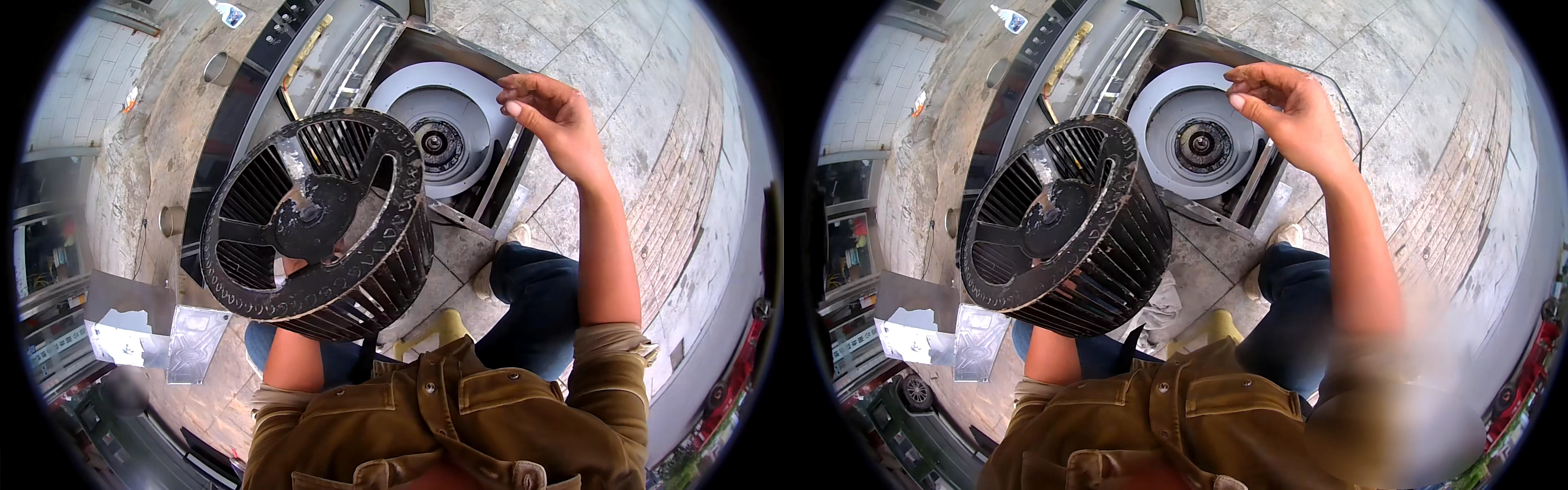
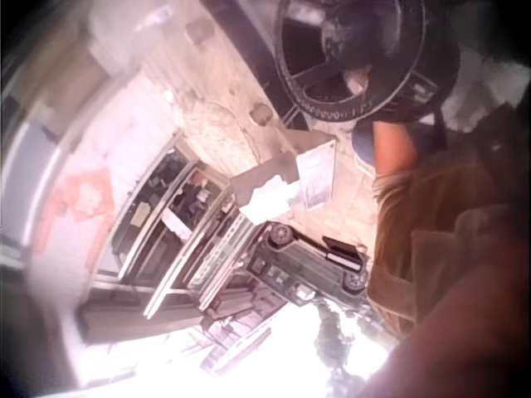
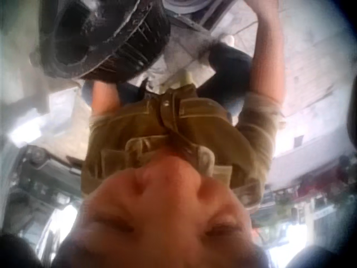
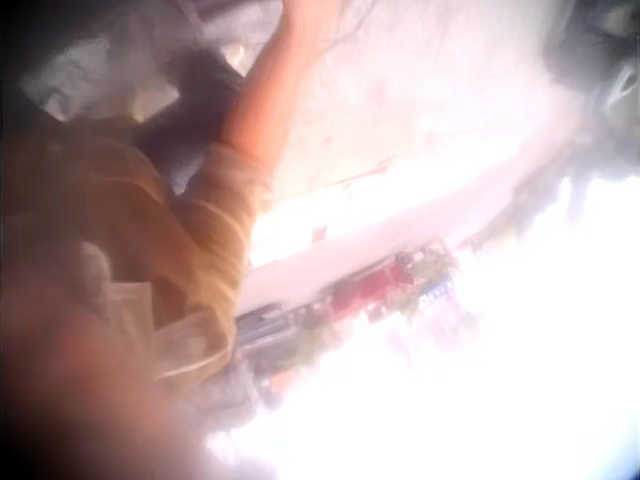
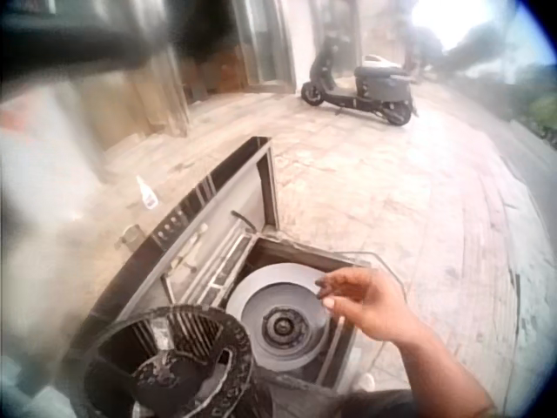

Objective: The person assembles a metal appliance, likely a range hood, on a sidewalk. They connect internal wires, secure a metal casing with a red utility knife, and install a fan motor and protective grille into the unit.

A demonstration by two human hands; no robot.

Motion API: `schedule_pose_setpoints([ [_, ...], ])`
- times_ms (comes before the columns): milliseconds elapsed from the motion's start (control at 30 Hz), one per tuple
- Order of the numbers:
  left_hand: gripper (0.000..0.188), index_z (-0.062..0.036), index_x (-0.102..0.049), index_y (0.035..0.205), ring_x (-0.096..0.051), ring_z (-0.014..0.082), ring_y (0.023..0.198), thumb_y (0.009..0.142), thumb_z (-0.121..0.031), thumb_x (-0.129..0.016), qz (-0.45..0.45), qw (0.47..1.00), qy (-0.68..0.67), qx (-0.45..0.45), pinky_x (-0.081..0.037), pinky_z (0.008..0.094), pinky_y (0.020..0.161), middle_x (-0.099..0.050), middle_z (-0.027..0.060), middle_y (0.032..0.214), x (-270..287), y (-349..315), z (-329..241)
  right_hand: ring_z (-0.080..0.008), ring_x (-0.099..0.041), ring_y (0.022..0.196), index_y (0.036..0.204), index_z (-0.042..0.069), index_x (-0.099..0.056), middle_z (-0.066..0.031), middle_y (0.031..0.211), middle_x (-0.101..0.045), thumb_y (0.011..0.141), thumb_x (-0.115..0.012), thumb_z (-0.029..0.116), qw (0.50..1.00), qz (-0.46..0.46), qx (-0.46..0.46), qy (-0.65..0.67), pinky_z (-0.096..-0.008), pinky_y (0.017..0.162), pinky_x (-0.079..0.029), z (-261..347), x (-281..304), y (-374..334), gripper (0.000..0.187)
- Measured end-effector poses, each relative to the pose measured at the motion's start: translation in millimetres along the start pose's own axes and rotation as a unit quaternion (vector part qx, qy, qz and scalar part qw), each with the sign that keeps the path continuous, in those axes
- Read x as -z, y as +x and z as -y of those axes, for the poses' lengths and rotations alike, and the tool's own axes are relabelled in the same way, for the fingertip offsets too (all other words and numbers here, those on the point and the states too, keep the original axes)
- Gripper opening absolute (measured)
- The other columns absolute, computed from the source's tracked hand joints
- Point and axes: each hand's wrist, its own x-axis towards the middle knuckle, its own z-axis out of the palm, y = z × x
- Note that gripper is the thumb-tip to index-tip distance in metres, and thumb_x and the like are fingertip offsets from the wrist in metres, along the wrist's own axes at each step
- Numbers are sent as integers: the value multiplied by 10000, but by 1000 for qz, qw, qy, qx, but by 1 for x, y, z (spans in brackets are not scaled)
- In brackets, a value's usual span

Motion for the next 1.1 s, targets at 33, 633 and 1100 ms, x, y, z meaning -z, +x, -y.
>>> schedule_pose_setpoints([
  [33, 380, -13, -481, 1318, -540, 197, 1136, 952, -101, -525, -19, 1000, -5, 10, -403, 342, 990, -557, 105, 1242, 9, 2, -1, -104, -622, 869, 1087, -35, -657, -52, 926, -673, 879, -670, 83, 1000, -2, -22, -17, -254, 791, -511, -19, -5, 7, 239],
  [633, 332, 4, -550, 1228, -604, 227, 998, 959, -183, -492, -71, 986, 15, 153, -452, 350, 867, -619, 136, 1089, -6, 46, 12, -254, -666, 846, 1108, -6, -650, -154, 940, -692, 809, -685, 109, 981, -17, -68, -181, -358, 773, -525, -97, -30, 41, 322],
  [1100, 461, 62, -658, 871, -638, 321, 783, 938, -363, -490, -11, 849, 523, 73, -468, 409, 725, -657, 212, 820, -113, 211, 49, -233, -580, 1127, 1246, -74, -525, -163, 1202, -604, 949, -596, 187, 937, -293, 51, 183, -312, 922, -468, -47, -11, 6, 402],
])
